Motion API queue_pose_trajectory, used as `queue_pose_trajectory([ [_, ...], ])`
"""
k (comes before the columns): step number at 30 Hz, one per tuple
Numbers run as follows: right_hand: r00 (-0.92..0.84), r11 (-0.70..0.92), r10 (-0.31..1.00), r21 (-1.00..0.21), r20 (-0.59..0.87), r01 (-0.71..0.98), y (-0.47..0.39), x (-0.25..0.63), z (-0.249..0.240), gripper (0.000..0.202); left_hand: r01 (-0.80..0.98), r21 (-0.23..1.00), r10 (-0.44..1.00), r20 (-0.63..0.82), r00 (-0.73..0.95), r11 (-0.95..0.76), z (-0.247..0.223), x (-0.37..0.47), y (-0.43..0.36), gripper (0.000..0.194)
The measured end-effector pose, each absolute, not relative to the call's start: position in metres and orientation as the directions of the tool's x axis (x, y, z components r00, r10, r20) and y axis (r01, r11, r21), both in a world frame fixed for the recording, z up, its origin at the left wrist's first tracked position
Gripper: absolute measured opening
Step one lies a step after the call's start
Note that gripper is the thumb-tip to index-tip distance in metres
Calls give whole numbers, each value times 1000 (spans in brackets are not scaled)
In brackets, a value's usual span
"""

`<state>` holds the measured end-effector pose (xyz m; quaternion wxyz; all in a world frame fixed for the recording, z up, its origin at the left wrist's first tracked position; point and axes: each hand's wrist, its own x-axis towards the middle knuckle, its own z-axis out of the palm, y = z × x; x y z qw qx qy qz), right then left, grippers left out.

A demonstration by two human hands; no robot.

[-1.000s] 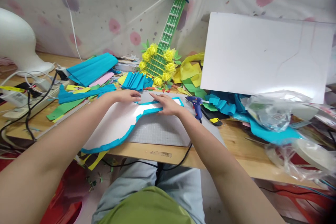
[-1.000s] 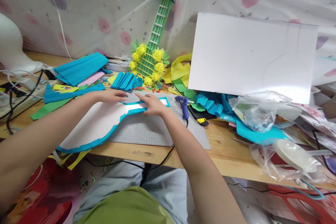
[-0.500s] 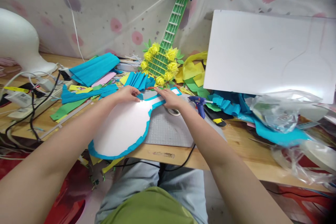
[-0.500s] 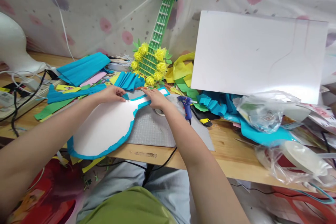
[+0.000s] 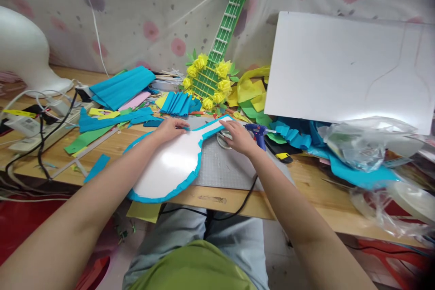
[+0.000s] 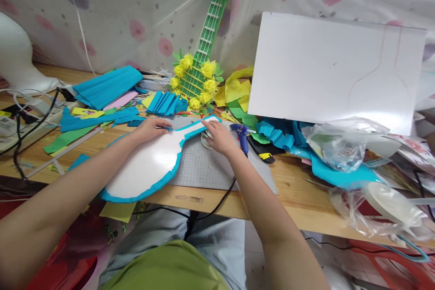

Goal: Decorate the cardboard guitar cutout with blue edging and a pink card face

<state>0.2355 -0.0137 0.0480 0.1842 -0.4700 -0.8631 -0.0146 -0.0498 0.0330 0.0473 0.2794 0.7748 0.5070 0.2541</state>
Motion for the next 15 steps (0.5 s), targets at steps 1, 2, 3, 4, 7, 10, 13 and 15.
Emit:
queue_pose_trajectory([
  [1,-478,547,811,-145,338,824,-21,242,49,57,637,699,926,103,362,-327,47,-50,33,33],
  [2,-452,520,825,-145,339,842,-28,248,50,51,633,704,927,98,362,-322,47,-50,34,33],
  [3,-405,470,854,-152,328,869,-35,253,51,42,632,708,929,96,356,-315,46,-50,35,33],
  [4,-345,405,889,-164,301,900,-40,256,51,34,633,709,931,96,351,-312,45,-50,36,33],
  [7,-194,228,963,-178,188,957,-47,256,48,22,637,700,928,104,357,-323,42,-51,38,37],
  [10,-176,197,970,-118,168,973,-41,243,43,26,668,662,930,132,343,-341,44,-50,35,43],
  [13,-169,176,980,-58,109,983,-28,228,42,30,680,654,937,143,317,-330,53,-48,30,40],
  [15,-163,163,987,-19,10,986,-20,220,46,30,677,665,943,142,300,-315,61,-47,29,35],
])
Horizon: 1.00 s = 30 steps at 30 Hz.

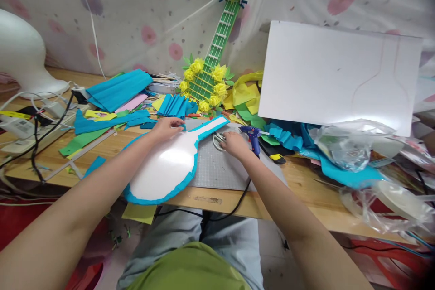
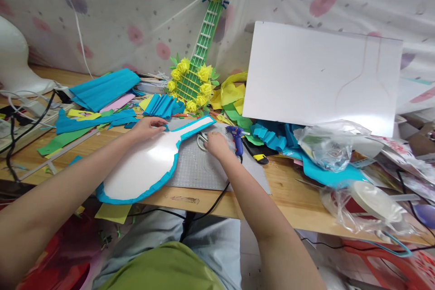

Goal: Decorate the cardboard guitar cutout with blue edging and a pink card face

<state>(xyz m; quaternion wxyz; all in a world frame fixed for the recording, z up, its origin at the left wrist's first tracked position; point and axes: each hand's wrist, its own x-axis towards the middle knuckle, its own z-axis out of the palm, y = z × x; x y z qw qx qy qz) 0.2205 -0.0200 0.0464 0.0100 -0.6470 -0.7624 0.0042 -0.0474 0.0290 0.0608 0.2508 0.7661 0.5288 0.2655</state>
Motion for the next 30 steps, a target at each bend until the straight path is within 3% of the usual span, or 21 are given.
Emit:
queue_pose_trajectory([
  [5,-60,84,964,81,-261,993,-22,226,72,26,634,701,939,163,303,-326,70,-48,40,31],
  [8,-63,88,926,50,-373,995,-36,246,91,21,648,673,924,148,354,-356,73,-49,46,33],
  [11,-72,63,909,-35,-411,997,-54,266,107,17,674,564,858,136,495,-477,78,-49,49,38],
  [14,-116,92,925,-85,-362,992,-64,273,113,25,703,483,835,120,536,-521,81,-47,50,37],
  [18,-259,239,952,-133,-163,962,-56,254,100,53,721,507,867,120,484,-473,82,-43,52,28],
  [21,-361,360,933,-26,-11,933,-39,232,87,61,715,541,877,95,470,-442,84,-42,51,28],
  [25,-414,415,910,67,-26,907,-17,207,84,65,703,578,887,83,454,-414,89,-41,49,27],
  [30,-494,496,868,88,-51,864,-1,186,92,64,684,623,897,69,437,-381,91,-38,46,30],
])
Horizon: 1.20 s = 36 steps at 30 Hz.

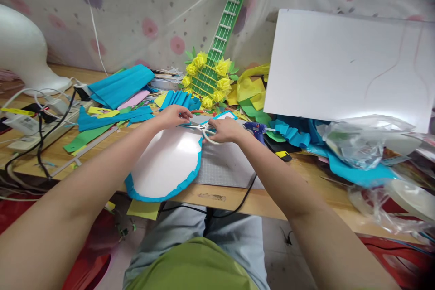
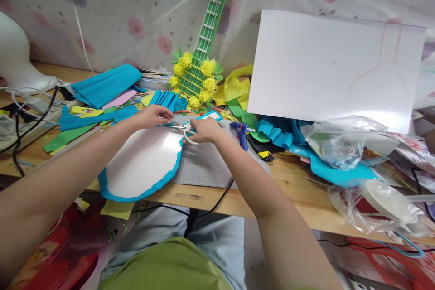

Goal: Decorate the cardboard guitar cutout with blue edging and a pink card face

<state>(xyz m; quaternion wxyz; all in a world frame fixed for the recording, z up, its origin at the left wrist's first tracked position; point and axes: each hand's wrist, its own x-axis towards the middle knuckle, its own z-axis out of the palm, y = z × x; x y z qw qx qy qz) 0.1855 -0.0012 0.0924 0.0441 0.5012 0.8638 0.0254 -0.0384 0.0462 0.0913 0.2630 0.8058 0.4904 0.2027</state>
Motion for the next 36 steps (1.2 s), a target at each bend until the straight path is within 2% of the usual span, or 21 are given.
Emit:
queue_pose_trajectory([
  [11,-501,501,865,101,-33,859,1,179,88,58,640,675,895,68,441,-366,90,-37,48,30],
  [16,-474,471,880,121,1,874,4,187,85,52,659,684,932,86,352,-312,92,-36,47,24],
  [18,-421,418,907,108,3,902,0,192,85,49,737,617,960,142,240,-275,95,-39,47,21],
  [22,-220,220,975,49,8,974,-18,209,79,47,922,377,984,175,29,-94,98,-53,46,24],
  [24,-116,115,993,12,17,993,-30,221,73,47,961,275,985,165,-57,9,95,-59,45,25],
  [26,-10,10,1000,-16,10,1000,-42,232,66,44,973,226,975,198,-99,53,89,-62,45,32],
  [28,93,-93,996,-40,-6,995,-52,242,58,43,972,234,972,234,-27,-30,83,-62,44,43],
  [30,160,-161,987,-49,-32,986,-58,248,51,44,935,304,972,203,122,-181,80,-59,43,54],
  [33,191,-194,977,-29,-93,981,-62,250,46,46,840,448,944,24,329,-304,77,-53,40,65],
  [36,184,-184,976,13,-117,983,-58,246,49,44,822,468,901,-110,419,-325,74,-50,36,75],
])
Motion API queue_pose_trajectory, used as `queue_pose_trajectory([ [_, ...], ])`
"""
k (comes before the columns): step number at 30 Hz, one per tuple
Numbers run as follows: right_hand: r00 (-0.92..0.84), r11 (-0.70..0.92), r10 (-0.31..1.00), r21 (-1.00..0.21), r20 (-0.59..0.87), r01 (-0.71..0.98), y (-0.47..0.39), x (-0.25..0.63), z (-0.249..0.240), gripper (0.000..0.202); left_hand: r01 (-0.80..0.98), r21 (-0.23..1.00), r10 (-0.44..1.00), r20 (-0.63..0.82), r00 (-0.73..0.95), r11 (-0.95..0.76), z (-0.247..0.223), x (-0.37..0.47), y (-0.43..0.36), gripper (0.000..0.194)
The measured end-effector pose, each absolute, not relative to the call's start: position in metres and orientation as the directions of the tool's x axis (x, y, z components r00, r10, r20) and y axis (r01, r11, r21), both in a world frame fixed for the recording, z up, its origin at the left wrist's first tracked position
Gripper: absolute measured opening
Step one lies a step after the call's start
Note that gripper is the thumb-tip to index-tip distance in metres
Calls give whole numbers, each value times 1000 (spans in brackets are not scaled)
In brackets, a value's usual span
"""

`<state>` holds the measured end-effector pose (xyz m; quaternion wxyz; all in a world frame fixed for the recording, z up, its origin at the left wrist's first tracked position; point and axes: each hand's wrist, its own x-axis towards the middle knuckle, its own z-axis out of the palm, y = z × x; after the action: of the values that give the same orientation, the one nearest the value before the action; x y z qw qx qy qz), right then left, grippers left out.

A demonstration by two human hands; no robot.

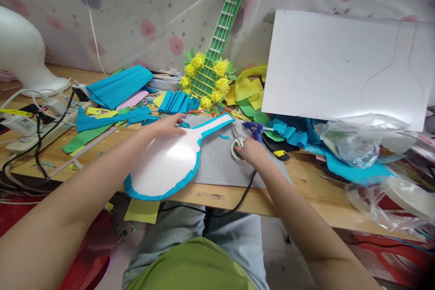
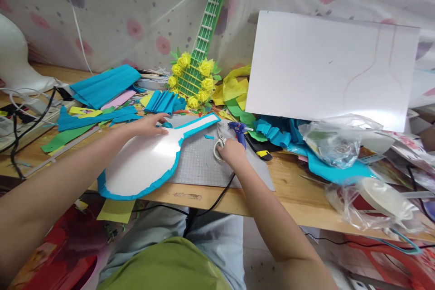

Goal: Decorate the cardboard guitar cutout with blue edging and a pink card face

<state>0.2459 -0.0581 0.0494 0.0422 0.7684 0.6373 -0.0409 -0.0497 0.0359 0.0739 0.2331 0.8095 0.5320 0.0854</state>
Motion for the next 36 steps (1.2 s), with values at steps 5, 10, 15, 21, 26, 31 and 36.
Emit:
queue_pose_trajectory([
  [5,171,-158,976,105,-133,982,-48,239,67,40,812,459,894,-77,441,-361,64,-50,36,67],
  [10,56,-56,998,43,-12,998,-39,223,77,37,776,546,909,-59,412,-316,61,-49,37,69],
  [15,-169,239,952,-273,255,932,-28,185,66,30,729,639,929,-62,365,-244,57,-47,37,73],
  [21,-290,415,902,-454,320,789,-5,140,50,49,603,743,923,52,381,-291,45,-51,36,63],
  [26,-292,384,923,-590,250,710,9,120,38,50,551,766,911,106,398,-330,43,-53,35,57],
  [31,-258,362,932,-606,255,708,6,115,31,38,550,738,897,170,408,-390,43,-53,31,52],
  [36,-256,367,928,-563,269,741,-2,118,29,35,633,662,900,161,404,-403,48,-52,24,48],
])
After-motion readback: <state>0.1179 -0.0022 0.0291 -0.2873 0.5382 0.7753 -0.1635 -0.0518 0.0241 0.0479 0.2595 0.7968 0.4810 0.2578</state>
